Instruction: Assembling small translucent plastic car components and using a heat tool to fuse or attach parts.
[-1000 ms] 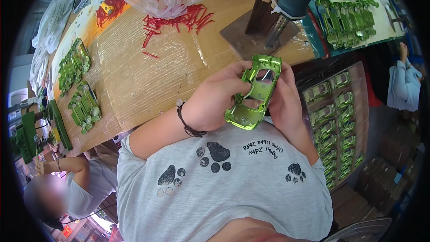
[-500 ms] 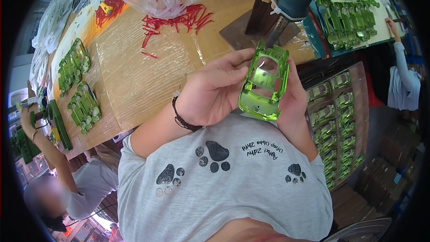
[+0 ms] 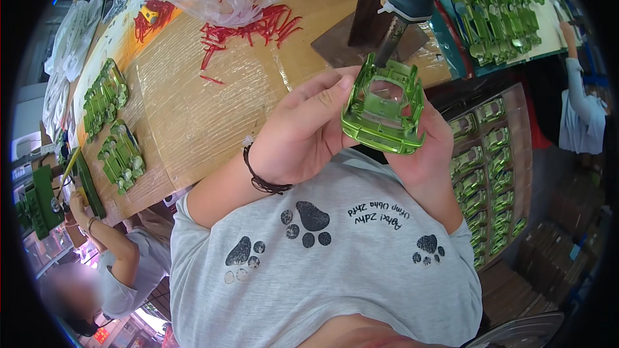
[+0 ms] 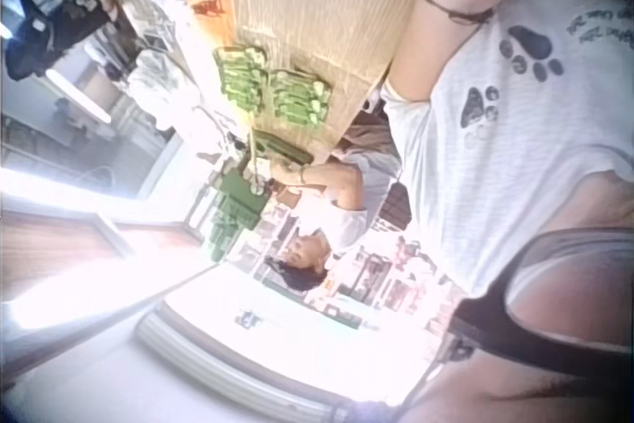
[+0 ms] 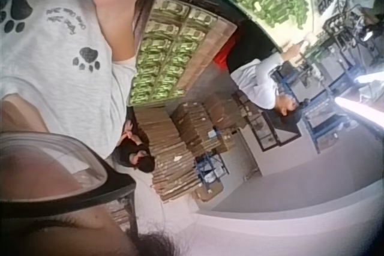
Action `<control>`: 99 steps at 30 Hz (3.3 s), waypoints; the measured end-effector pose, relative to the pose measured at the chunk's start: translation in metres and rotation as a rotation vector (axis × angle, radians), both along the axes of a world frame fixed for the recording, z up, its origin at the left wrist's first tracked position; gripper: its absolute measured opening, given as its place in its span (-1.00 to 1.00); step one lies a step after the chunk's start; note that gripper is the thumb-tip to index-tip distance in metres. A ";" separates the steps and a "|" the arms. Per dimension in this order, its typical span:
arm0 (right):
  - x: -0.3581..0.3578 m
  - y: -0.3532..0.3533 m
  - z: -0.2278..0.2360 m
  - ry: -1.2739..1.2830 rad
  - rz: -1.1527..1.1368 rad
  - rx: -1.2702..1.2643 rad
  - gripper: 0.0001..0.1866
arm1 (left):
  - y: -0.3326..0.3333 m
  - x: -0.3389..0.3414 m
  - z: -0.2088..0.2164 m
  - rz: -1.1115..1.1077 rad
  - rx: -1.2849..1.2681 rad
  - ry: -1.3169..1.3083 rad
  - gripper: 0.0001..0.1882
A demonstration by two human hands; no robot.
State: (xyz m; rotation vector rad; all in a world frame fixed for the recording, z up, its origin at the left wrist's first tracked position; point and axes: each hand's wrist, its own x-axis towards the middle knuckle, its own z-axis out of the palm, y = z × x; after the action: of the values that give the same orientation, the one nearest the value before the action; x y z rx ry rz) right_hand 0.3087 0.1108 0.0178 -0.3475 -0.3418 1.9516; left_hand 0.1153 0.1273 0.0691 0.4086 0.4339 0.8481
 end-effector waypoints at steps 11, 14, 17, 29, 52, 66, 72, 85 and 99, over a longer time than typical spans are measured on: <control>-0.010 0.002 0.005 -0.011 -0.013 -0.069 -0.59 | 0.003 -0.001 -0.003 -0.008 0.019 0.041 -0.44; -0.010 0.002 0.001 0.005 -0.003 -0.071 -0.59 | -0.001 -0.003 -0.004 0.017 0.018 0.087 -0.43; -0.012 0.003 0.000 0.012 0.014 -0.108 -0.58 | -0.004 -0.001 -0.004 0.069 0.030 0.121 -0.43; -0.018 0.010 -0.005 0.079 0.083 -0.064 -0.57 | -0.008 -0.005 0.001 0.125 0.061 0.178 -0.41; -0.005 -0.026 -0.004 -0.245 0.034 -0.221 -0.50 | -0.024 -0.002 -0.025 -0.110 0.328 0.586 -0.26; 0.264 -0.084 -0.144 -0.889 -1.036 -0.854 -0.78 | -0.048 -0.091 -0.026 0.062 0.532 0.827 -0.54; 0.411 -0.040 -0.175 -0.746 -1.015 -0.659 -0.77 | -0.039 -0.126 -0.030 0.366 0.704 1.001 -0.63; 0.290 0.001 -0.168 -1.235 -1.286 -0.340 -0.55 | -0.050 -0.243 -0.053 0.539 0.484 3.001 -0.29; -0.008 -0.027 -0.059 -1.477 -0.553 1.664 -0.71 | -0.061 -0.184 -0.048 0.668 0.912 2.061 -0.36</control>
State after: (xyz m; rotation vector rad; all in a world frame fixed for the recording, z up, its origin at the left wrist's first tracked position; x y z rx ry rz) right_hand 0.3009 0.0838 -0.0411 -0.5495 -2.2207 0.0987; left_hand -0.0689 0.0659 0.0211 2.0853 2.1773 0.9480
